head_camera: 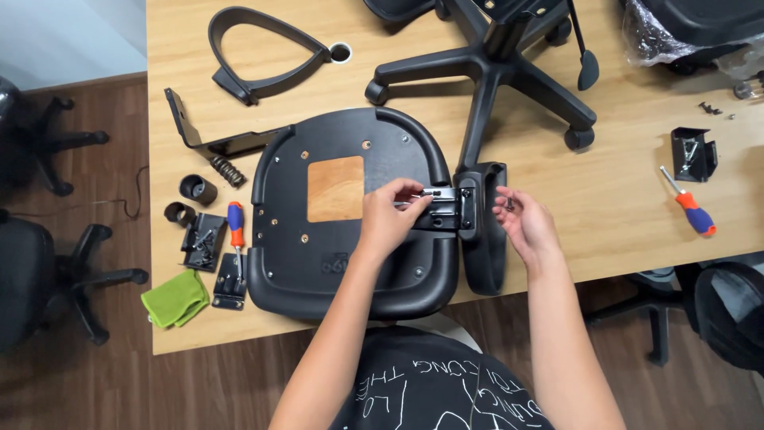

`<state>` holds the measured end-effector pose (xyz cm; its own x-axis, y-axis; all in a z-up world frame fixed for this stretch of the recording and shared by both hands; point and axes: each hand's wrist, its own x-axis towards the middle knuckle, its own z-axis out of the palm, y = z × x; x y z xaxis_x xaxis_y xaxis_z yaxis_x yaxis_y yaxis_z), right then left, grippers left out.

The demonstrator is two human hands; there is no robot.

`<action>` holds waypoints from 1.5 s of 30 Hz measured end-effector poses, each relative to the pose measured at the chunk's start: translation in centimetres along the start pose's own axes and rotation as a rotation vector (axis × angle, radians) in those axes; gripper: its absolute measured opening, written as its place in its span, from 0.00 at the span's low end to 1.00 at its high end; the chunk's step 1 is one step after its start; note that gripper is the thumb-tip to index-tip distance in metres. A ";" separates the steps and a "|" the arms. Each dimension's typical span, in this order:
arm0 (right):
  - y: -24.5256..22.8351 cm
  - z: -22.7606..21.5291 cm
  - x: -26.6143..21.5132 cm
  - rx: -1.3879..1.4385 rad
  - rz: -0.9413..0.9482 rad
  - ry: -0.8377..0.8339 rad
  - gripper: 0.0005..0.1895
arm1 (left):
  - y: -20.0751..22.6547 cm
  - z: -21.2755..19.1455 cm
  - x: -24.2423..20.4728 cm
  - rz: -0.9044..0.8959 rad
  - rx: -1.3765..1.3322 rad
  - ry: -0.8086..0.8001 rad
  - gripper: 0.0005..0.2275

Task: The person attaches a metal seat mechanism plate to the underside of an office chair seat. They align the plate against the seat, insert screws by hand, then use a screwdriver to drive the screws in, steadying the seat with the other hand.

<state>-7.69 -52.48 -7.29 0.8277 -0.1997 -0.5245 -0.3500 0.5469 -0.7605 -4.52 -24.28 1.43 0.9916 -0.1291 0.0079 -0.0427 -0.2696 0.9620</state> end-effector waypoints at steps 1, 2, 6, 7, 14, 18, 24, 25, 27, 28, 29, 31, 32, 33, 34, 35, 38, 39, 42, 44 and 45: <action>0.1 0.0 0.1 -0.004 0.002 -0.006 0.18 | 0.1 0.2 -0.1 -0.001 0.000 0.007 0.09; 0.2 0.0 0.3 -0.016 0.041 0.004 0.21 | 0.2 0.3 -0.1 -0.003 0.009 0.009 0.08; 0.4 1.6 0.0 -0.064 0.126 0.003 0.32 | 0.9 0.3 -0.1 -0.007 0.091 0.004 0.08; 0.5 2.0 -0.2 -0.066 0.126 0.001 0.32 | 0.8 0.4 -0.1 -0.006 0.090 0.007 0.08; 2.1 2.7 1.1 -0.026 0.318 -0.237 0.40 | 0.8 0.1 0.3 0.050 0.093 0.009 0.09; 1.8 4.0 0.8 -0.088 0.284 -0.204 0.29 | 0.2 0.0 1.1 0.032 0.073 -0.022 0.11; 1.9 4.8 1.0 -0.047 0.306 -0.207 0.27 | -0.6 0.0 1.8 0.023 0.070 -0.100 0.11; 2.1 4.7 1.2 -0.047 0.307 -0.202 0.27 | -0.5 0.0 2.0 0.022 0.067 -0.104 0.11; 2.3 4.5 1.6 -0.023 0.339 -0.209 0.24 | -0.4 0.0 2.2 0.001 0.042 -0.145 0.10; 2.2 4.6 1.6 -0.024 0.339 -0.203 0.24 | -0.3 0.0 2.3 0.000 0.038 -0.149 0.10; 2.2 4.6 1.6 -0.038 0.351 -0.207 0.23 | -0.3 0.0 2.4 0.020 0.081 -0.154 0.11; 1.9 4.9 1.4 -0.056 0.367 -0.209 0.22 | -0.5 0.0 2.6 0.035 0.120 -0.157 0.11; 1.7 5.1 1.2 -0.017 0.371 -0.230 0.22 | -0.8 0.0 2.6 0.049 0.068 -0.153 0.11; 1.7 5.3 1.0 0.023 0.375 -0.252 0.22 | -1.2 -0.1 2.7 0.064 0.019 -0.149 0.11; 2.0 5.0 1.4 0.020 0.378 -0.251 0.22 | -1.1 -0.3 2.8 0.061 0.017 -0.147 0.11; 2.4 4.5 1.7 0.013 0.380 -0.229 0.21 | -1.1 -0.6 2.8 0.034 0.019 -0.162 0.11; 3.4 3.0 2.5 0.004 0.389 -0.197 0.20 | -1.5 -1.2 2.8 -0.008 -0.001 -0.178 0.11; 3.7 2.5 2.8 0.003 0.391 -0.190 0.20 | -1.8 -1.3 2.7 -0.019 -0.019 -0.177 0.11; 3.1 3.3 2.4 -0.033 0.399 -0.150 0.20 | -1.4 -1.9 2.5 0.016 0.045 -0.163 0.11; 3.6 2.8 2.8 -0.025 0.383 -0.140 0.19 | -1.8 -1.7 2.5 0.028 0.031 -0.155 0.11; 3.7 2.7 3.0 -0.018 0.368 -0.134 0.19 | -2.0 -1.6 2.5 0.039 0.019 -0.143 0.11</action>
<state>-5.32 -48.86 -10.68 0.6948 0.1155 -0.7099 -0.6406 0.5480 -0.5378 -1.78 -22.49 -0.03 0.9617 -0.2741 0.0052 -0.0849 -0.2797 0.9563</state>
